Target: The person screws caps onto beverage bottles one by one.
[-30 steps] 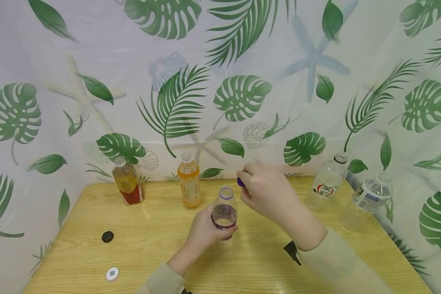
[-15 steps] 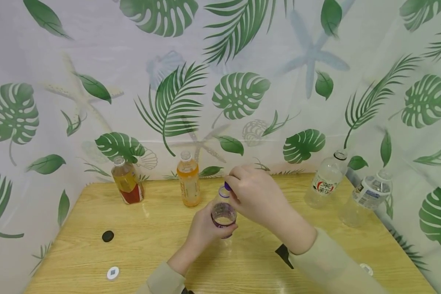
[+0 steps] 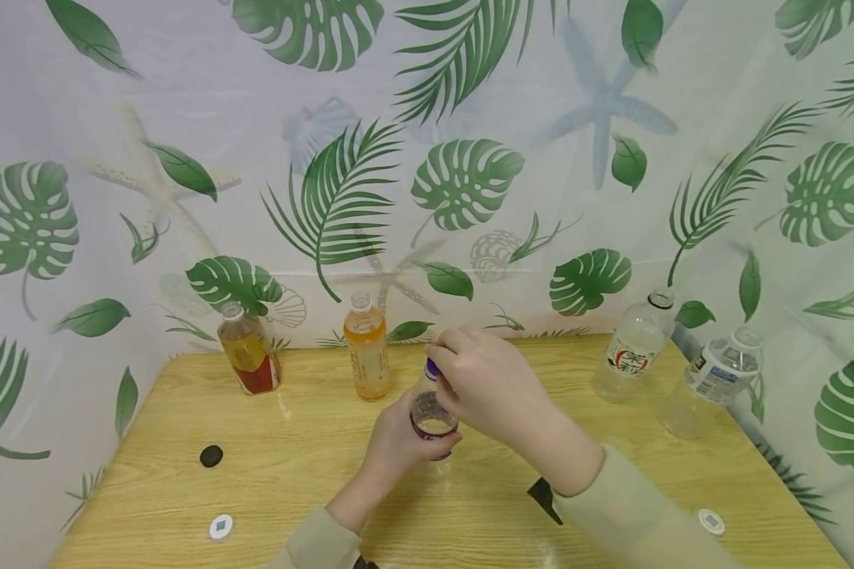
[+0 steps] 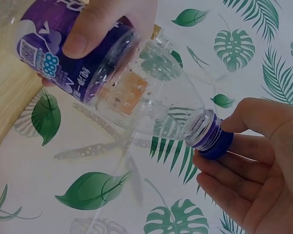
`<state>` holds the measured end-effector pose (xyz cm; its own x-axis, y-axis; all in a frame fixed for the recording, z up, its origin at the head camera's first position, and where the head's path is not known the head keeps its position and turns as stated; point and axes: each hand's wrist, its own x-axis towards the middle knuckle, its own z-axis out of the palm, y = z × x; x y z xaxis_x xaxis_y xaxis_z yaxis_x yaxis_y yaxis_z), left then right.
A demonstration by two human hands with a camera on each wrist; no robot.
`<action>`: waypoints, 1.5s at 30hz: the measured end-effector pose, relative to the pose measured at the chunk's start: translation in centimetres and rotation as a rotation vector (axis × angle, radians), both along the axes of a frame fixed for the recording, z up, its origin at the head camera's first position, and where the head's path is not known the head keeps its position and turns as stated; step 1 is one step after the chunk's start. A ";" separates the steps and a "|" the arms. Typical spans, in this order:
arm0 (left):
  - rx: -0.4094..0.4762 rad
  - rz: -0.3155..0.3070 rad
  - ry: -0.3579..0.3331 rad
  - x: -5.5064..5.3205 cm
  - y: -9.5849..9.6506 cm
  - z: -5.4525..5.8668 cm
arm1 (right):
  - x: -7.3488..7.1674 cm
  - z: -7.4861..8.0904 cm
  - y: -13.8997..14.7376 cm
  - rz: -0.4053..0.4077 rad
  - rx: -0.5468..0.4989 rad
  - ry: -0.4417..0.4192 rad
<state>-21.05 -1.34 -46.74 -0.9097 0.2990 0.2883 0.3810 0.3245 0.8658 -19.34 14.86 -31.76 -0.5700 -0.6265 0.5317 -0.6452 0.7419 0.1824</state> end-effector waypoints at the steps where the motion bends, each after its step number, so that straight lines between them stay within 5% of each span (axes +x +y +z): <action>1: -0.004 0.002 0.005 0.0 0.0 0.0 | 0.0 0.0 0.0 0.001 -0.003 -0.003; 9: 0.011 -0.013 -0.001 -0.1 0.0 -0.3 | 0.0 0.3 0.0 -0.005 -0.008 -0.072; 23: -0.020 0.028 -0.024 0.1 0.0 -0.2 | -0.8 1.6 0.7 -0.011 -0.103 -0.401; 39: -0.026 0.048 -0.025 -0.1 0.1 0.0 | -0.8 0.7 -0.5 -0.257 -0.231 -0.310; 45: -0.024 0.050 -0.058 0.0 0.1 -0.1 | -0.8 -0.2 0.1 -0.169 -0.285 -0.307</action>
